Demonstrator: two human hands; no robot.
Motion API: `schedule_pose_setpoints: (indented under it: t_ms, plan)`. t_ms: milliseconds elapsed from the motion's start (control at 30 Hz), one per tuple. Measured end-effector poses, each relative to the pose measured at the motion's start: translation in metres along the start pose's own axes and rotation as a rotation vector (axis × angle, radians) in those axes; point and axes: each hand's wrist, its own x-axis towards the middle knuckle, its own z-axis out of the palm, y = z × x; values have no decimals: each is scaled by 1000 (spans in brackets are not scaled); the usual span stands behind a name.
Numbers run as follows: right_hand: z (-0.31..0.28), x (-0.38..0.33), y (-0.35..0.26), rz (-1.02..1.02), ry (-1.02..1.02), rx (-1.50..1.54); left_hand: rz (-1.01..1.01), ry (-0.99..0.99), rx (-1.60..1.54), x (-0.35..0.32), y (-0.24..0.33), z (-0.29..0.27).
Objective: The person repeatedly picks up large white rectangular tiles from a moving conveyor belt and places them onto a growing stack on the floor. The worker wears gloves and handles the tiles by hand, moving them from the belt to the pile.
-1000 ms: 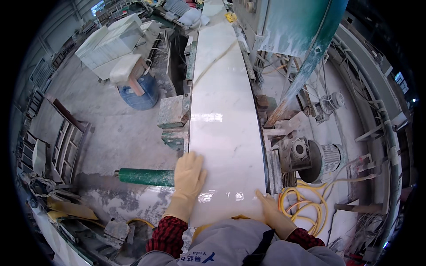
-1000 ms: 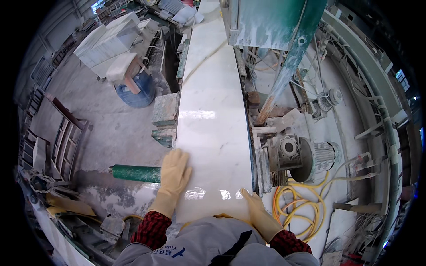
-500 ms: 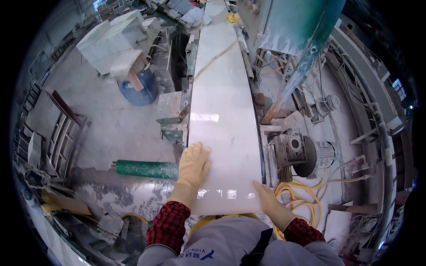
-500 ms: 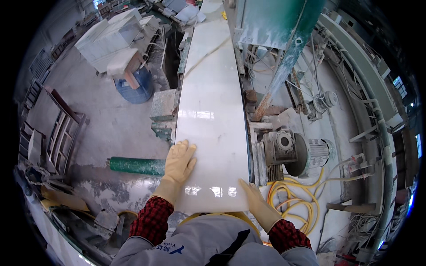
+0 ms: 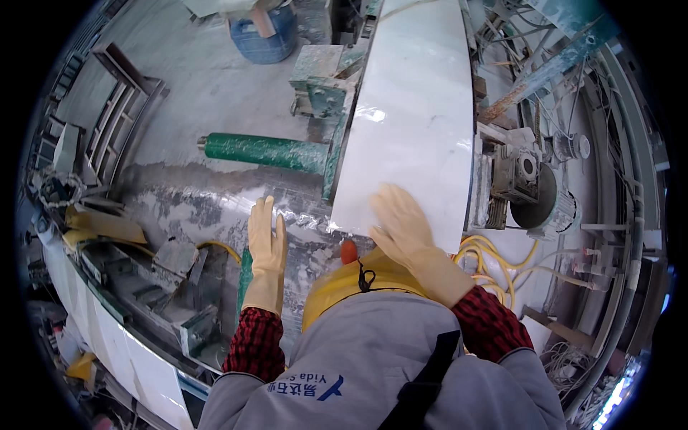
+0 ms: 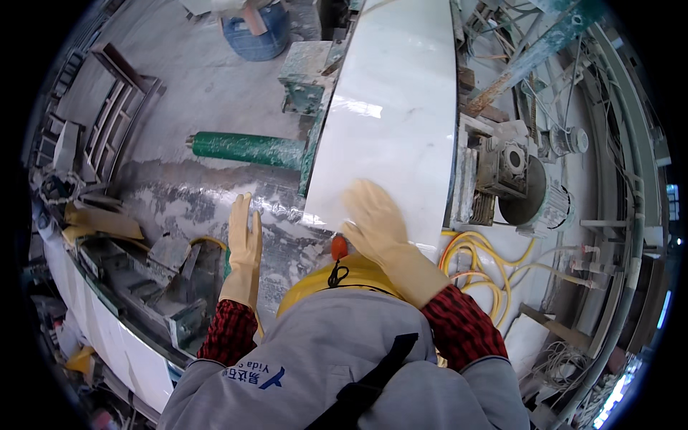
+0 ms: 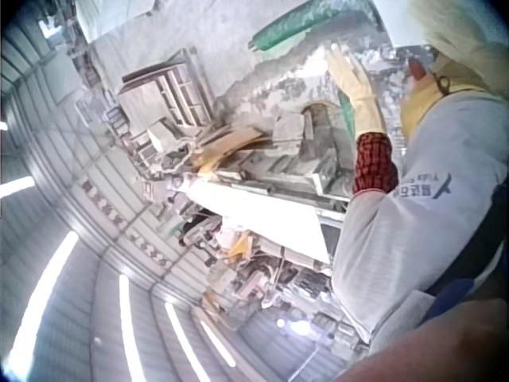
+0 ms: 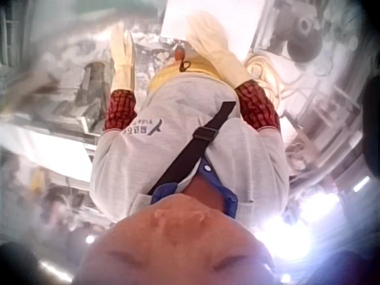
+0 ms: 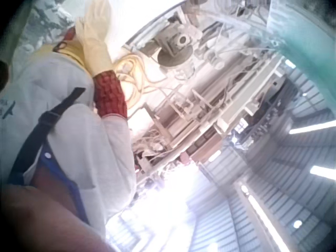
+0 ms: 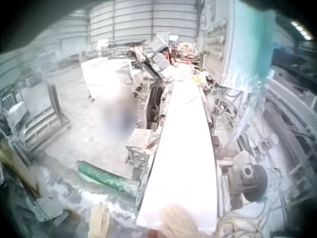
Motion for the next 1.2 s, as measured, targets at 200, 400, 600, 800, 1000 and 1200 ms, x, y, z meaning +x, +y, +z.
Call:
schedule_pose_setpoints:
  t_ms: [200,400,600,800,1000,1200]
  plan:
    - [30,51,-17,-119,49,127,-99,55,-19,-37,10,-4]
    - [26,32,7,-197,35,23,-215,125,23,-93,13,-20]
    - [-2,-12,50,-280,73,-6,-369,164,126,-192,2,-28]
    - [-33,-61,101,-197,69,-35,-418,187,-40,-312,8,-34]
    - [-35,-96,140,-189,256,-31,-573,144,218,-416,37,-63]
    - [-15,-143,165,-8,379,-119,-749,155,224,-499,59,-80]
